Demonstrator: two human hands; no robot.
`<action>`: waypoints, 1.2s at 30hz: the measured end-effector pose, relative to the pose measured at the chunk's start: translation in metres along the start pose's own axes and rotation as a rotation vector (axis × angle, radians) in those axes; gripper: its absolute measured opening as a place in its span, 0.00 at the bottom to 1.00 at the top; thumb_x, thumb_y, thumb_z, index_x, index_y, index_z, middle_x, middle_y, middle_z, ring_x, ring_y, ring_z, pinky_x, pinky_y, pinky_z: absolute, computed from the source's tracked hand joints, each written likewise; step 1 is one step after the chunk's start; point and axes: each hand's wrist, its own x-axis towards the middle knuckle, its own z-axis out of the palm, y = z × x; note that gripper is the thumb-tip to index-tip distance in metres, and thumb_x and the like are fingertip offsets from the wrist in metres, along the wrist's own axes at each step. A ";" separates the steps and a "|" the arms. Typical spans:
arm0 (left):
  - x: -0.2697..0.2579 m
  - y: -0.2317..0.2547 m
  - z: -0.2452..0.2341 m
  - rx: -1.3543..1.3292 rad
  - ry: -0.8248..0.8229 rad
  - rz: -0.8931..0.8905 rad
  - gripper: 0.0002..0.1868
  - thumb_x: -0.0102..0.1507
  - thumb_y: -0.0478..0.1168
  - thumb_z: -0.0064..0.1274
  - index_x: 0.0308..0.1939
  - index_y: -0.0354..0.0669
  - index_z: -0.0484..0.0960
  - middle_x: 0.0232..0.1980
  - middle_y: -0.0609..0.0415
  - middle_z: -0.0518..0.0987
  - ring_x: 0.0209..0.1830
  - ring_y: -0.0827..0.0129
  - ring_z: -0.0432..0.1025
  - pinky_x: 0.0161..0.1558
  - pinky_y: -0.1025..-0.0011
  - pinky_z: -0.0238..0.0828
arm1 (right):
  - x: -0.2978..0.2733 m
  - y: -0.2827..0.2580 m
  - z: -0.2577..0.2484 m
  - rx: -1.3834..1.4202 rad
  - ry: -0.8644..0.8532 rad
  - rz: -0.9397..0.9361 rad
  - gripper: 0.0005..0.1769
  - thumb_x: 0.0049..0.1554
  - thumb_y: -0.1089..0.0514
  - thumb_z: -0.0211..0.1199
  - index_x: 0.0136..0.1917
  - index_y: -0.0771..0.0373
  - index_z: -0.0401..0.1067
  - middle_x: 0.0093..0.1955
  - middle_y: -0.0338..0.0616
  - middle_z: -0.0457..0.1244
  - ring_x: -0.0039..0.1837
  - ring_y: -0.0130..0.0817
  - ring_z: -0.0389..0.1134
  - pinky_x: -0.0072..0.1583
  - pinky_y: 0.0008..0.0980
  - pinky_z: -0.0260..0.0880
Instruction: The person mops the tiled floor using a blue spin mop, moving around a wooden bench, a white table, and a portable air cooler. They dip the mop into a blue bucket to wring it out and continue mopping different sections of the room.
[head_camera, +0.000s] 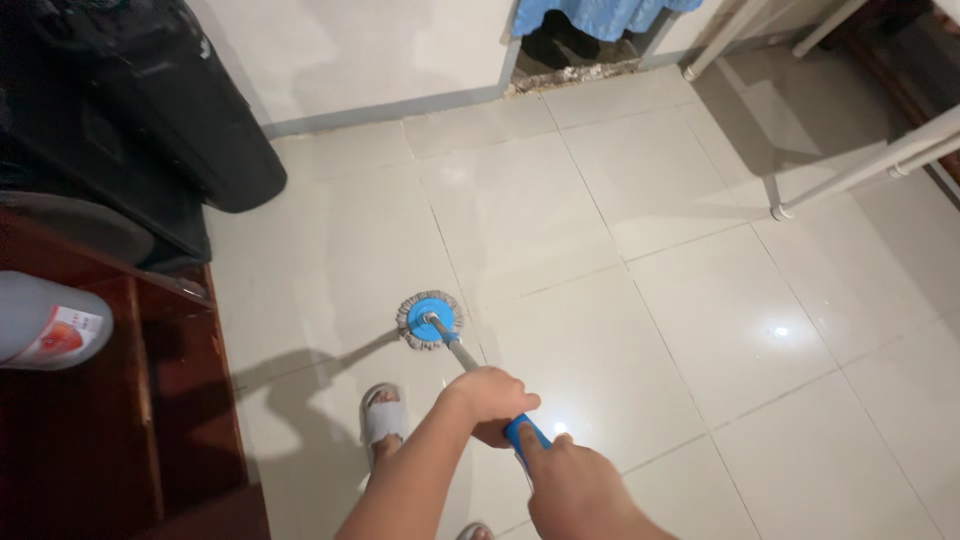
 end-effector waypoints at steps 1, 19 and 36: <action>-0.004 -0.004 0.002 -0.012 -0.011 -0.042 0.19 0.56 0.47 0.60 0.46 0.44 0.76 0.43 0.43 0.82 0.46 0.47 0.78 0.49 0.52 0.76 | 0.007 -0.005 0.001 0.028 0.015 -0.004 0.36 0.56 0.64 0.58 0.77 0.61 0.53 0.50 0.57 0.65 0.48 0.50 0.73 0.50 0.44 0.76; -0.108 -0.352 -0.136 -0.115 0.318 -0.689 0.45 0.59 0.45 0.62 0.76 0.51 0.53 0.69 0.48 0.65 0.65 0.56 0.68 0.58 0.55 0.72 | 0.371 -0.139 -0.266 -0.003 0.332 -0.191 0.18 0.54 0.64 0.58 0.59 0.68 0.68 0.45 0.60 0.68 0.50 0.57 0.72 0.52 0.50 0.75; -0.106 -0.373 -0.098 -0.175 0.339 -0.679 0.43 0.58 0.35 0.59 0.76 0.53 0.57 0.72 0.51 0.65 0.67 0.58 0.67 0.61 0.56 0.70 | 0.409 -0.152 -0.198 0.044 0.263 -0.056 0.37 0.58 0.66 0.53 0.79 0.59 0.51 0.47 0.61 0.67 0.50 0.56 0.73 0.51 0.48 0.76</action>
